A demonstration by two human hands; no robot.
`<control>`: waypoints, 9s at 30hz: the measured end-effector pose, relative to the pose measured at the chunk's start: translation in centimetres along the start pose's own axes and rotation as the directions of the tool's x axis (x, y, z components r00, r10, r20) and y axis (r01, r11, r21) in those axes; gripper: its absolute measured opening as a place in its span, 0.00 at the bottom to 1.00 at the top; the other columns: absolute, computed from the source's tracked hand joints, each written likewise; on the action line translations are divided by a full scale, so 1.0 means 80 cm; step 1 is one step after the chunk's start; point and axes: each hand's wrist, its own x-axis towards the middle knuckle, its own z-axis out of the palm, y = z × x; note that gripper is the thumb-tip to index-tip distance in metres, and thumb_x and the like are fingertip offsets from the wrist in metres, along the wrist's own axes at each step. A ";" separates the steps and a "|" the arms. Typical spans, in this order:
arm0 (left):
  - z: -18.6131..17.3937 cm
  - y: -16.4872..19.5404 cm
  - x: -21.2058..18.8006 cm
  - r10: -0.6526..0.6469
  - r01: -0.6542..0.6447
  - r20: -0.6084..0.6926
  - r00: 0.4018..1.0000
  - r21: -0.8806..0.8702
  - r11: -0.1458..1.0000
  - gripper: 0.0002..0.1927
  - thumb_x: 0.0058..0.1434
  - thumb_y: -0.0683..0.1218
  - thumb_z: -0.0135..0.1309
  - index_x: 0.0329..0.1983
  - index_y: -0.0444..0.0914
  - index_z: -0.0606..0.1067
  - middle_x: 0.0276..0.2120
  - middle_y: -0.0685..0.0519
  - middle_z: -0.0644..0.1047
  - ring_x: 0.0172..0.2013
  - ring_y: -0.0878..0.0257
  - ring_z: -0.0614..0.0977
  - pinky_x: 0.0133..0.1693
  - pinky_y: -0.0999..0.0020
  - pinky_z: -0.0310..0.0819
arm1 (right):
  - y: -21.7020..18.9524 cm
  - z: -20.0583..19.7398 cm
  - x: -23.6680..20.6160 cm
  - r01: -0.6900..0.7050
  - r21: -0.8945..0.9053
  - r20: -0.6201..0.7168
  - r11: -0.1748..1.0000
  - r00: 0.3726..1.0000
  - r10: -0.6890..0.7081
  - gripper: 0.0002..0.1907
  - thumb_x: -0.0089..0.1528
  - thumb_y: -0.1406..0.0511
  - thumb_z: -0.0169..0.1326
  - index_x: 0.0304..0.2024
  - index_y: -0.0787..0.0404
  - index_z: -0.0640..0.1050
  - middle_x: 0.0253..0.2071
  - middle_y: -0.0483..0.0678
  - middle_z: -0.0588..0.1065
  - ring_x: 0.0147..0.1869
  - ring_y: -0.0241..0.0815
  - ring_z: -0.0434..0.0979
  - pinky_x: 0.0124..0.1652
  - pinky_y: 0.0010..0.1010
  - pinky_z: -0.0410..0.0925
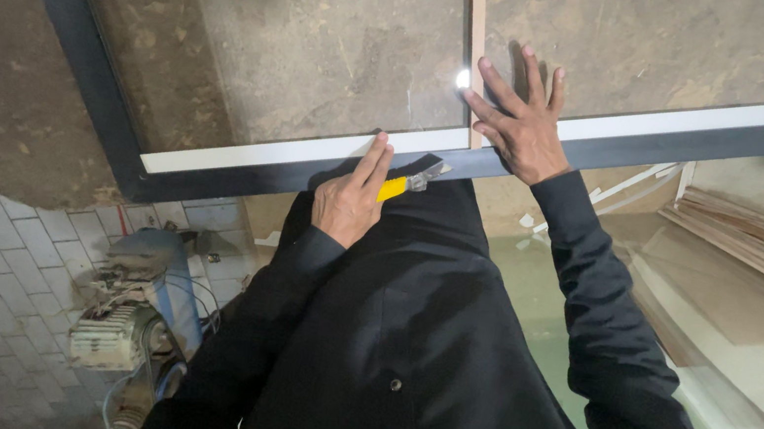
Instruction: The person works at a workbench fitting white strips into a black picture frame laid over a glass panel, pressing the strips along the frame edges and aligning them. They then take a thin wooden strip, hold it against the frame, and cut it to length with a yellow utility knife.
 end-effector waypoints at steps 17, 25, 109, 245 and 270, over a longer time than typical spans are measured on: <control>-0.002 0.003 -0.001 -0.014 0.017 0.058 0.998 -0.042 0.999 0.40 0.50 0.35 0.64 0.70 0.35 0.68 0.74 0.53 0.62 0.26 0.60 0.80 0.32 0.66 0.77 | 0.010 0.007 -0.014 0.097 -0.030 -0.029 0.995 0.995 -0.098 0.26 0.72 0.56 0.53 0.72 0.51 0.73 0.79 0.42 0.61 0.85 0.59 0.44 0.72 0.71 0.28; -0.008 0.004 0.002 -0.013 0.017 0.062 0.998 -0.061 0.998 0.41 0.50 0.37 0.65 0.70 0.36 0.68 0.74 0.52 0.61 0.28 0.57 0.82 0.33 0.64 0.77 | 0.002 0.022 -0.035 0.096 -0.095 -0.188 0.991 0.976 -0.112 0.18 0.70 0.58 0.61 0.63 0.47 0.80 0.73 0.33 0.71 0.86 0.40 0.58 0.81 0.58 0.33; 0.024 0.026 0.361 0.881 -0.904 0.225 -0.416 -0.212 -0.372 0.20 0.68 0.49 0.51 0.59 0.35 0.78 0.50 0.48 0.78 0.36 0.52 0.84 0.38 0.62 0.85 | 0.014 0.100 -0.086 0.153 -0.330 -0.584 0.932 0.742 -0.328 0.36 0.72 0.37 0.43 0.58 0.57 0.83 0.63 0.46 0.78 0.67 0.47 0.76 0.69 0.57 0.53; 0.007 0.050 0.335 0.814 -0.884 0.392 -0.430 0.000 -0.467 0.18 0.71 0.48 0.48 0.49 0.28 0.81 0.40 0.46 0.81 0.28 0.55 0.84 0.27 0.72 0.69 | 0.015 0.110 -0.088 0.155 -0.320 -0.613 0.935 0.719 -0.329 0.35 0.69 0.38 0.47 0.56 0.57 0.84 0.61 0.44 0.79 0.63 0.44 0.79 0.68 0.52 0.54; -0.014 0.038 0.367 0.838 -0.931 0.426 -0.341 -0.031 -0.363 0.19 0.68 0.45 0.49 0.56 0.31 0.79 0.45 0.49 0.81 0.33 0.55 0.81 0.33 0.70 0.73 | 0.019 0.108 -0.088 0.179 -0.346 -0.590 0.921 0.722 -0.362 0.32 0.72 0.40 0.49 0.57 0.57 0.84 0.62 0.46 0.78 0.64 0.46 0.78 0.70 0.56 0.50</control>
